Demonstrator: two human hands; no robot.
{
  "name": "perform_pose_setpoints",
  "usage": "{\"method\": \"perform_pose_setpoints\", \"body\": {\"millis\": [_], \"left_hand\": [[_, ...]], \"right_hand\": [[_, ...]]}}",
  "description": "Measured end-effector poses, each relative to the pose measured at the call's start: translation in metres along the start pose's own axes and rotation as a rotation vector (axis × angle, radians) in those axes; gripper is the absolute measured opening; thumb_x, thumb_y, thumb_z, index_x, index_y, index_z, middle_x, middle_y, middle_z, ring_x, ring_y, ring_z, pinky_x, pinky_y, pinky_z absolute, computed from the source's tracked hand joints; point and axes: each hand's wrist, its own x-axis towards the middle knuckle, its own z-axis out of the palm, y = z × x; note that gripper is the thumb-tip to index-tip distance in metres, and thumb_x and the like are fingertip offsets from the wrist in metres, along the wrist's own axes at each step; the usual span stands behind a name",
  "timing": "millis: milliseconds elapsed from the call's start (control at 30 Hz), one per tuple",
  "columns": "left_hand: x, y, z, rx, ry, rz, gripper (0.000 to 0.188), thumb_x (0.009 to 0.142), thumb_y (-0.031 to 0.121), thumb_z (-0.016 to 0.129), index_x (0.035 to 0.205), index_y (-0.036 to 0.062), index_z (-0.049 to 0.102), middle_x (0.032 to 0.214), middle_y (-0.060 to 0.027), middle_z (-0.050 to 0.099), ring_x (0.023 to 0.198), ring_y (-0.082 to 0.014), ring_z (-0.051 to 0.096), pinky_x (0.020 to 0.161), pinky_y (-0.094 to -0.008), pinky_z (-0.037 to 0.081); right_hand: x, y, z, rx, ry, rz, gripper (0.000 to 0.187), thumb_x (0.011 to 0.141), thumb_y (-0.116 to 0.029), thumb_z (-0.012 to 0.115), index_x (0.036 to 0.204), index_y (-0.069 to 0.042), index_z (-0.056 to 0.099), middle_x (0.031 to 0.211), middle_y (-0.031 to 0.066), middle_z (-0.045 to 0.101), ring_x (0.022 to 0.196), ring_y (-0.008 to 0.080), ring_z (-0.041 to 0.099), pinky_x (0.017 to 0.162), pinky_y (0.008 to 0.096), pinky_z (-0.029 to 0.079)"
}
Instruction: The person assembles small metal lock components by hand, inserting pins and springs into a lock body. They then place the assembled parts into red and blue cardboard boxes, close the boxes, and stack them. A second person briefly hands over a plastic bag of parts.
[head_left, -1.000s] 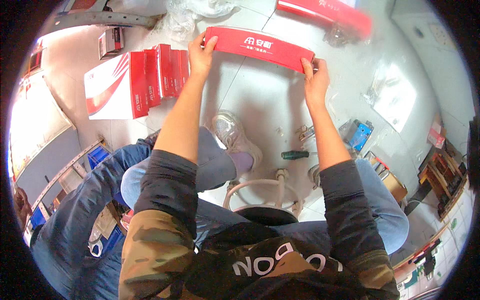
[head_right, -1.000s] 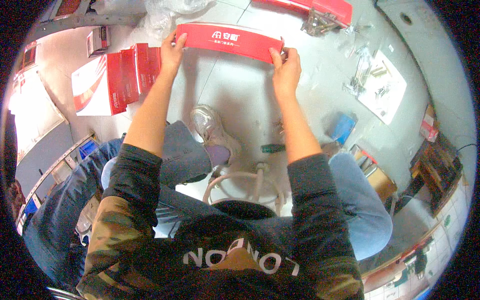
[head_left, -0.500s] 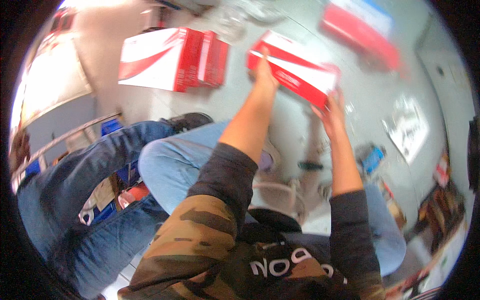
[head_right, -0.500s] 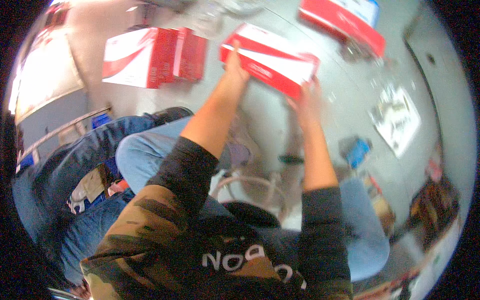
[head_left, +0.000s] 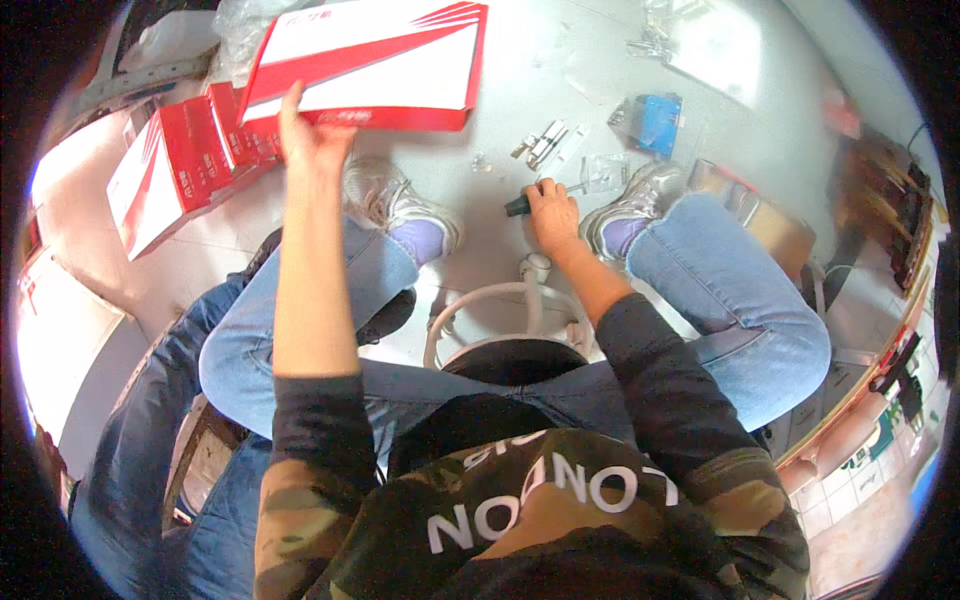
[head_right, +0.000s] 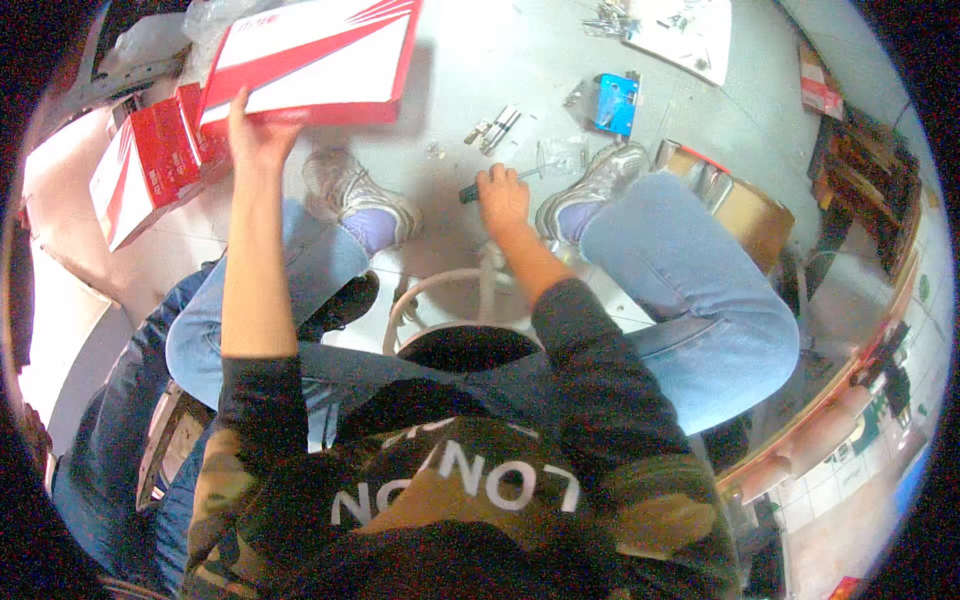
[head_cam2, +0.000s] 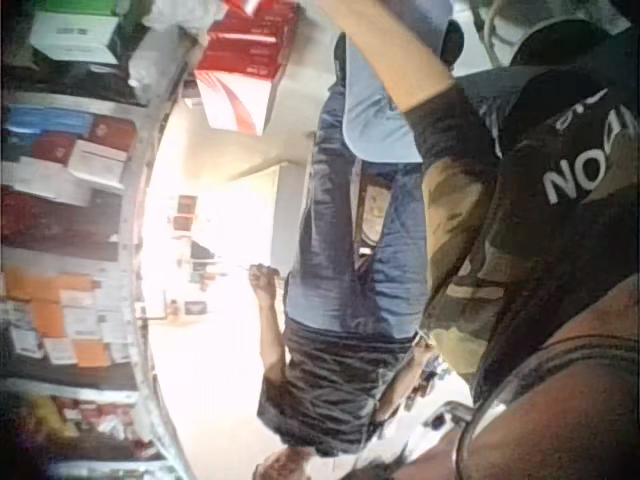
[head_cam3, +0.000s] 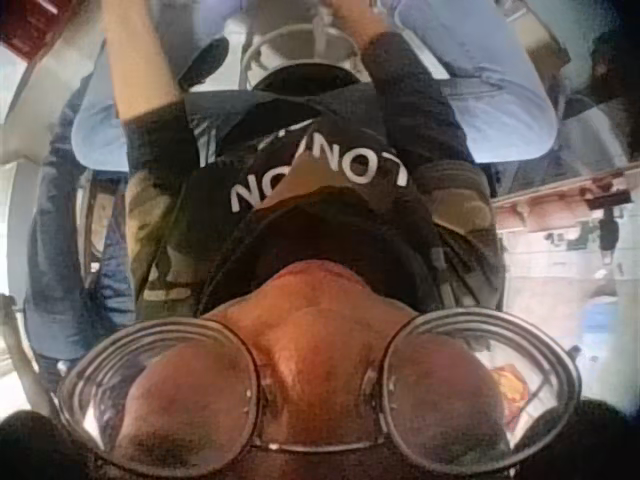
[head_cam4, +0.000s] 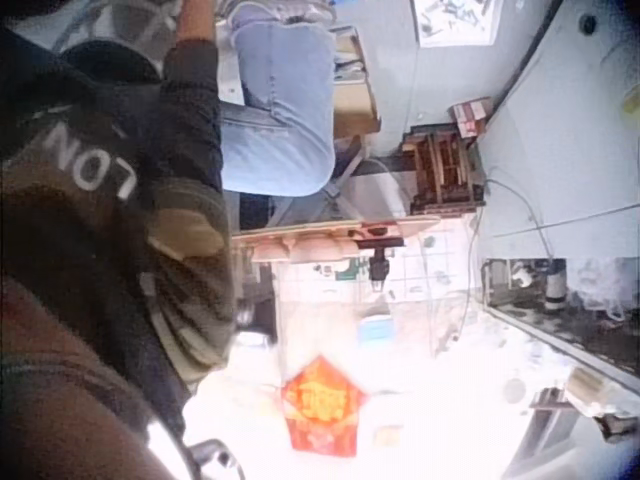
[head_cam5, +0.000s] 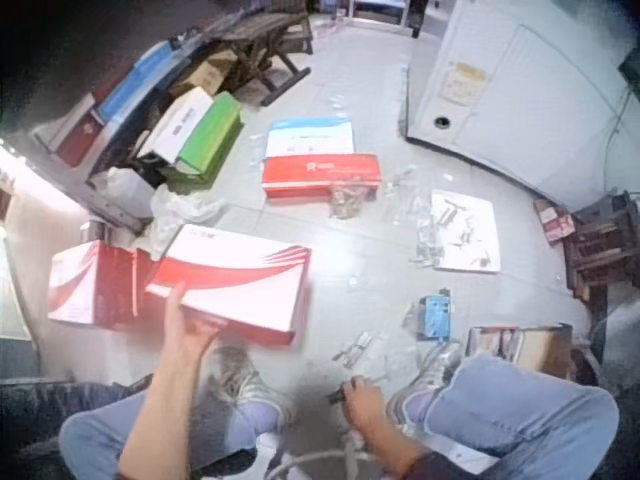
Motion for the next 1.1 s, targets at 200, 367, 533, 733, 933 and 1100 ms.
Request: {"method": "perform_pose_setpoints", "body": {"millis": [200, 367, 533, 733, 933, 1100], "left_hand": [[-0.073, 0.031, 0.000, 0.009, 0.033, -0.097, 0.048, 0.074, 0.024, 0.063, 0.116, 0.0065, 0.047, 0.119, -0.0124, 0.050, 0.111, -0.0277, 0.045, 0.092, -0.0477, 0.036], [-0.090, 0.051, 0.004, 0.138, 0.068, -0.227, 0.046, 0.074, 0.022, 0.064, 0.114, 0.0046, 0.049, 0.116, -0.0121, 0.053, 0.108, -0.0282, 0.049, 0.092, -0.0448, 0.039], [-0.080, 0.046, -0.004, 0.230, 0.107, -0.153, 0.047, 0.075, 0.025, 0.063, 0.114, 0.0032, 0.048, 0.115, -0.0126, 0.053, 0.105, -0.0287, 0.051, 0.088, -0.0447, 0.044], [-0.070, 0.037, -0.011, 0.285, 0.119, -0.206, 0.050, 0.073, 0.024, 0.066, 0.115, 0.0038, 0.046, 0.113, -0.0117, 0.054, 0.104, -0.0277, 0.051, 0.086, -0.0456, 0.044], [-0.072, 0.037, -0.011, 0.299, 0.151, -0.192, 0.051, 0.073, 0.023, 0.066, 0.116, 0.0057, 0.045, 0.113, -0.0107, 0.053, 0.106, -0.0271, 0.050, 0.088, -0.0469, 0.042], [-0.071, 0.036, -0.011, 0.302, 0.146, -0.176, 0.047, 0.076, 0.030, 0.063, 0.113, 0.0041, 0.050, 0.113, -0.0128, 0.054, 0.104, -0.0288, 0.051, 0.089, -0.0463, 0.041]], "right_hand": [[0.007, 0.028, 0.005, 0.260, 0.016, 0.133, 0.018, 0.070, -0.012, 0.059, 0.088, -0.010, 0.057, 0.091, 0.0076, 0.052, 0.086, 0.0261, 0.053, 0.070, 0.0389, 0.045], [0.014, 0.060, -0.001, 0.490, 0.213, 0.517, 0.012, 0.073, -0.014, 0.056, 0.081, -0.006, 0.059, 0.081, 0.0131, 0.060, 0.079, 0.0296, 0.058, 0.070, 0.0385, 0.046], [0.029, 0.076, 0.003, 0.643, 0.154, 0.749, 0.017, 0.072, -0.019, 0.057, 0.082, -0.006, 0.061, 0.079, 0.0138, 0.063, 0.079, 0.0293, 0.060, 0.071, 0.0384, 0.046], [0.035, 0.064, -0.008, 0.626, 0.169, 0.708, 0.017, 0.073, -0.020, 0.056, 0.084, -0.007, 0.060, 0.079, 0.0132, 0.063, 0.079, 0.0297, 0.060, 0.071, 0.0395, 0.046], [0.048, 0.039, -0.021, 0.223, 0.263, 0.206, 0.057, 0.060, -0.023, 0.072, 0.112, -0.015, 0.051, 0.115, 0.0128, 0.048, 0.104, 0.0291, 0.048, 0.083, 0.0409, 0.041], [0.076, 0.020, -0.014, -0.025, 0.298, 0.050, 0.071, 0.053, -0.022, 0.075, 0.117, -0.020, 0.046, 0.120, 0.0100, 0.042, 0.112, 0.0258, 0.039, 0.092, 0.0546, 0.025]]}}
